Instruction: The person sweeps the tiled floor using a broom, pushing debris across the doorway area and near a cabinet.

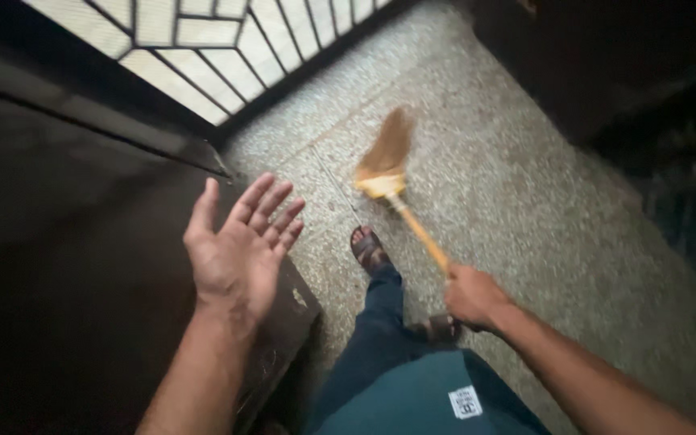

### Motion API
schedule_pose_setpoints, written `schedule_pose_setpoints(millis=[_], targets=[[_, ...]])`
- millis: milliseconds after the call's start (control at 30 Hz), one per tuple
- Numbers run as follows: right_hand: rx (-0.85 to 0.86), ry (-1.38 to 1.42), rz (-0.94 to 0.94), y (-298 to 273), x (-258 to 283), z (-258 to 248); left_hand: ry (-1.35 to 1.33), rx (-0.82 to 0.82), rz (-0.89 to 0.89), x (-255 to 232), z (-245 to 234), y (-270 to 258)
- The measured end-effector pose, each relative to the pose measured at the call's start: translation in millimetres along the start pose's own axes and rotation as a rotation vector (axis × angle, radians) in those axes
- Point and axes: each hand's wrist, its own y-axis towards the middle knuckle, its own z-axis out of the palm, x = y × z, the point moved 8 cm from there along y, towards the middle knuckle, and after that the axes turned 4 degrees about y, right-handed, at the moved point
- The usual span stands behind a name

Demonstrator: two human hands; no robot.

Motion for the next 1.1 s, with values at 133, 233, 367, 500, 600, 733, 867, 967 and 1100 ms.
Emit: schedule_pose_setpoints(millis=[133,233,367,500,600,733,867,967,1100], targets=[[0.198,0.105,0.088,-9,61,-15,-0.066,-0.039,0.031,-10,-13,-7],[0.260,0.154,0.095,-19,80,-35,-0.083,-0.056,0.042,-13,-18,-10],[0.214,0.292,0.101,-37,39,-65,-0.105,-0.057,0.006,-3,-13,-15],[0.115,0.451,0.233,-61,-45,-81,-0.055,-0.070,-0.040,19,8,-16],[-0.026,0.518,0.376,-81,-111,-88,-0.031,-0.006,-0.077,34,33,-18],[-0.164,0.477,0.589,-112,-193,-97,0.041,0.086,-0.074,43,60,-24],[-0.151,0.499,0.637,-122,-263,-77,0.058,0.148,-0.061,51,69,-34],[-0.118,0.503,0.584,-117,-295,-42,0.061,0.135,-0.044,57,62,-49],[-0.250,-0.058,0.226,-101,-253,-7,0.013,0.112,-0.046,64,48,-68]])
